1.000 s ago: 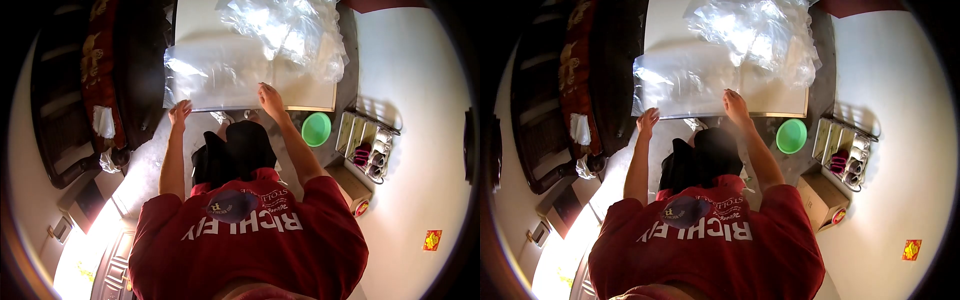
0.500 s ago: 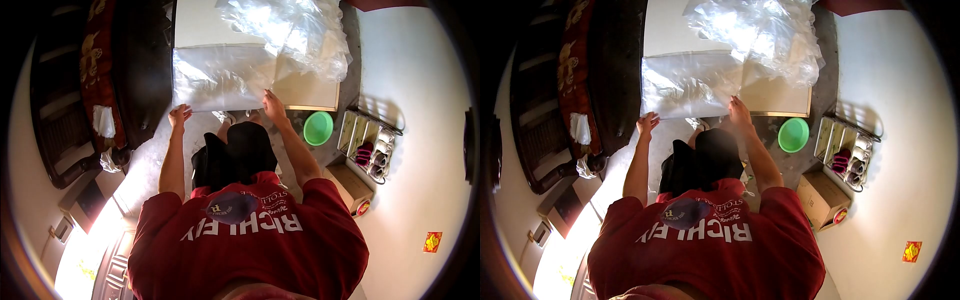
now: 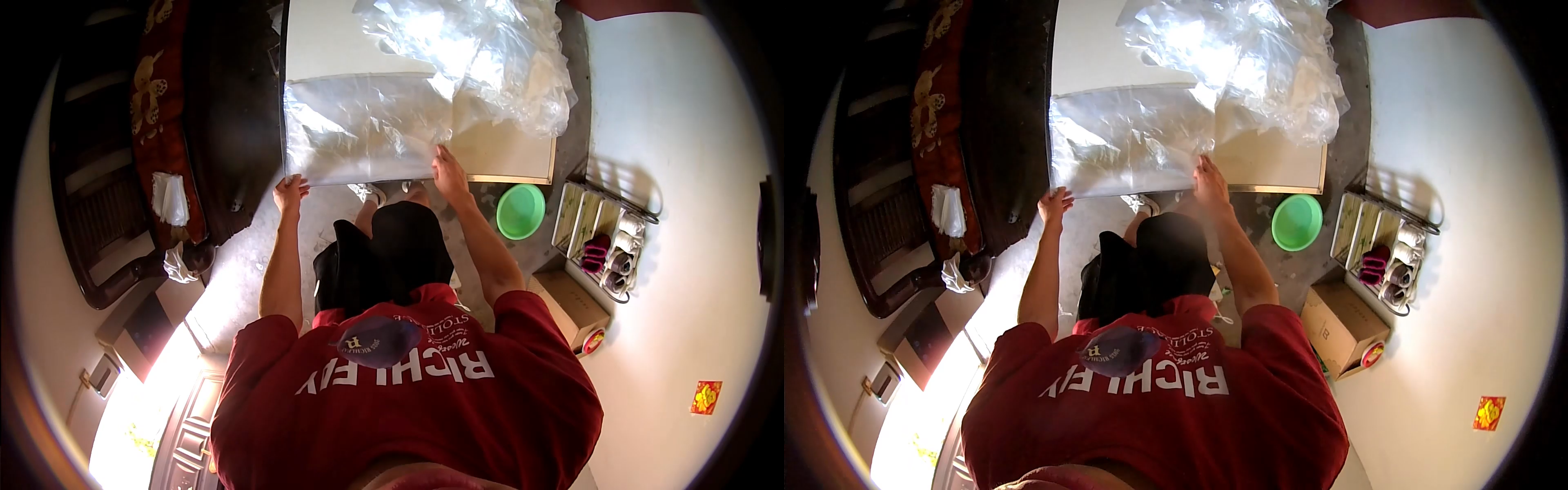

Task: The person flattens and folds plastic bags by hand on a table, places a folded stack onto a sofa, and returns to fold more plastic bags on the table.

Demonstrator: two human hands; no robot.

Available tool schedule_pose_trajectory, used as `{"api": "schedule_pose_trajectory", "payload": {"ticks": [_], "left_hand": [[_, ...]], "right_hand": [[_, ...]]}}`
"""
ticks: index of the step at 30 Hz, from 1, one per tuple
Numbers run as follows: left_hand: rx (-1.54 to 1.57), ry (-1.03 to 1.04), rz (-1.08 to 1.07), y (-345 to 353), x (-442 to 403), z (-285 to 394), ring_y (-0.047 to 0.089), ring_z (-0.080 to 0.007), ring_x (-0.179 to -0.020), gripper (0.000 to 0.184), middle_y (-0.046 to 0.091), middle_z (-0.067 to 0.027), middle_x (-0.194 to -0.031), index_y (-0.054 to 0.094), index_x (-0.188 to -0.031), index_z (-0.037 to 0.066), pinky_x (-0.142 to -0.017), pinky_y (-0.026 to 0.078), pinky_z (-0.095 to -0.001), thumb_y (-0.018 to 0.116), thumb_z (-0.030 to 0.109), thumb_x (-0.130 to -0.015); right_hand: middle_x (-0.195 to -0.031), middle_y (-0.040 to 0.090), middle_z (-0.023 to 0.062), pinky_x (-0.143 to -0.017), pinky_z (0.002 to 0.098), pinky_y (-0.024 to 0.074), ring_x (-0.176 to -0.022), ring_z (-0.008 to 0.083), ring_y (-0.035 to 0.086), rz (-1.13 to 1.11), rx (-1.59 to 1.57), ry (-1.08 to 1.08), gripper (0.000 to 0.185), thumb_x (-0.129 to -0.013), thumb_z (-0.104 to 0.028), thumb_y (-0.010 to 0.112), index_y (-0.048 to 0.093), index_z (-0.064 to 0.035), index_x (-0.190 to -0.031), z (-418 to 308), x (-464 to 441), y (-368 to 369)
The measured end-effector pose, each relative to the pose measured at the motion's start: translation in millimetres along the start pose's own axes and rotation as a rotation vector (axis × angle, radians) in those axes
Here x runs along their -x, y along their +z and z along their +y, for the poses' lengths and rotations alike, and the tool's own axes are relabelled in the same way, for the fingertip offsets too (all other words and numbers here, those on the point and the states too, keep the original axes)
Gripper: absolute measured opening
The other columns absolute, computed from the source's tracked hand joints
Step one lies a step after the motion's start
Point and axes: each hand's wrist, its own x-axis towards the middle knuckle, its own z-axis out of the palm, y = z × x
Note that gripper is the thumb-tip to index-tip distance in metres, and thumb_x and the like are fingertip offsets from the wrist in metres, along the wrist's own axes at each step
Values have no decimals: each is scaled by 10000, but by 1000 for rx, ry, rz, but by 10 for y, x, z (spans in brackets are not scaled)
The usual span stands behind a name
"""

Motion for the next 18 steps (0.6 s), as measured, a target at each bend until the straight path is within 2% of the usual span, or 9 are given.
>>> {"api": "schedule_pose_trajectory", "payload": {"ticks": [2,4,5,7,8,10,14,17,18], "left_hand": [[-11,5,4,-4,3,9,622,-182,-605,173,638,-115,-781,581,-848,-19,-509,498,-261,564,146,-798],[3,10,-1,-28,-43,-32,623,-179,-607,178,638,-117,-781,581,-848,-23,-509,499,-259,560,148,-801],[17,13,-5,-41,-55,-59,624,-177,-610,184,639,-118,-780,580,-848,-27,-510,499,-257,556,150,-805],[-2,15,8,-53,-79,-100,624,-175,-612,184,639,-118,-779,579,-851,-28,-514,500,-254,555,150,-808],[-21,17,21,-60,-94,-118,624,-172,-613,184,640,-119,-778,578,-855,-28,-517,501,-252,555,149,-810],[-26,9,9,-78,-110,-138,628,-181,-630,185,641,-123,-800,564,-870,-15,-533,507,-260,564,160,-810],[0,1,-25,-81,-93,-142,634,-192,-672,193,640,-131,-842,548,-896,-2,-575,518,-271,572,171,-813],[85,26,-81,-97,-102,-175,635,-194,-696,204,638,-136,-861,540,-919,-4,-599,521,-275,567,170,-816],[84,25,-81,-93,-91,-160,635,-194,-696,204,638,-136,-861,540,-919,-4,-599,521,-275,567,170,-816]], "right_hand": [[-1289,376,173,-967,368,339,-1209,288,345,-31,41,-6,239,-706,-56,558,542,-11,-940,18,-1,11],[-1321,330,179,-994,383,299,-1239,282,305,-82,61,-52,379,-718,-195,610,540,-23,-1049,6,16,-10],[-1321,330,179,-994,383,299,-1239,282,305,-82,62,-50,379,-718,-195,610,540,-23,-1049,-2,36,-22],[-1346,291,183,-1015,415,253,-1264,287,261,-81,49,-66,557,-722,-351,623,495,-37,-1164,-38,61,-38],[-1346,291,183,-1015,415,253,-1264,287,261,-80,49,-66,557,-722,-351,623,495,-37,-1164,-58,71,-46],[-1356,270,185,-1017,441,235,-1270,298,247,-89,102,-55,644,-738,-449,587,447,-50,-1224,-115,77,-78],[-1350,277,190,-1016,453,232,-1270,308,241,-45,79,-10,655,-758,-462,557,416,-50,-1247,-152,35,-66],[-1337,292,196,-1013,454,237,-1260,319,255,-9,83,-26,626,-766,-419,564,413,-41,-1242,-112,22,-32],[-1330,301,199,-1006,457,245,-1253,328,262,28,41,-12,601,-763,-366,583,415,-34,-1235,-78,1,-6]]}}
